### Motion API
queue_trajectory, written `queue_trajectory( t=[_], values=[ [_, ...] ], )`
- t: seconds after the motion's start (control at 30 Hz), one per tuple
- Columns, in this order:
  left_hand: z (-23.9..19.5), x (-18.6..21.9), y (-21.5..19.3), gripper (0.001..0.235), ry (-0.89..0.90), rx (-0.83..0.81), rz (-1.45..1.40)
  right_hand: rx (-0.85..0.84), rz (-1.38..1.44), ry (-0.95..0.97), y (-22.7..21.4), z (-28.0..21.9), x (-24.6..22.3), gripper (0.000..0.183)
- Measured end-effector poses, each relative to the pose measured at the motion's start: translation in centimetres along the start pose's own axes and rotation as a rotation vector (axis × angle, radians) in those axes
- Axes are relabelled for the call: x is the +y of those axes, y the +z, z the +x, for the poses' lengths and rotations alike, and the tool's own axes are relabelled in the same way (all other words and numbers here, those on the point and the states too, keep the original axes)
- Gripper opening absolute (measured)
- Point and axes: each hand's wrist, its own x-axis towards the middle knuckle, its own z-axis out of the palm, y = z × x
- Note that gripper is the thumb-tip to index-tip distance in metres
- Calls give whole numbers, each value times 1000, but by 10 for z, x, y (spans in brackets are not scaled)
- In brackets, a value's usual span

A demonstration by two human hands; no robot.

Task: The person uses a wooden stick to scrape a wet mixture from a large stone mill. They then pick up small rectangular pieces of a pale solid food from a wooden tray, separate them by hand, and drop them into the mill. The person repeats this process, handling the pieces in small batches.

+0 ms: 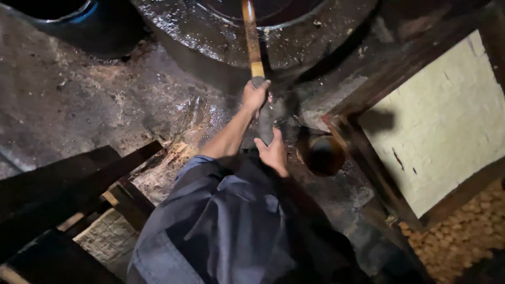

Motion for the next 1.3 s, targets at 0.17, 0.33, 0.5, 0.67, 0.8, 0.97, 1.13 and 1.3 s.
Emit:
queue_trajectory(
  t=[0.17,0.33,0.5,0.67,0.8,0.97,1.13,1.3],
  values=[
    [-22,29,-2,23,14,54,-234,47,-86,-142,-15,-10,-19,80],
    [-36,61,-31,27,90,117,-396,-65,-118,-385,-44,-15,-76,81],
    [-17,89,-101,30,302,238,-449,-295,-58,-327,-31,6,-157,72],
    [10,106,-200,31,280,404,-447,-518,-9,-146,31,31,-236,72],
    [31,84,-270,38,191,419,-365,-532,63,-371,104,56,-261,67],
    [48,17,-330,51,229,343,-197,-461,-9,-424,204,88,-254,64],
    [24,-22,-334,69,183,336,-156,-442,-132,-492,255,115,-227,58],
    [5,-31,-277,83,227,415,-375,-595,-125,-680,217,130,-205,62]
  ],
)
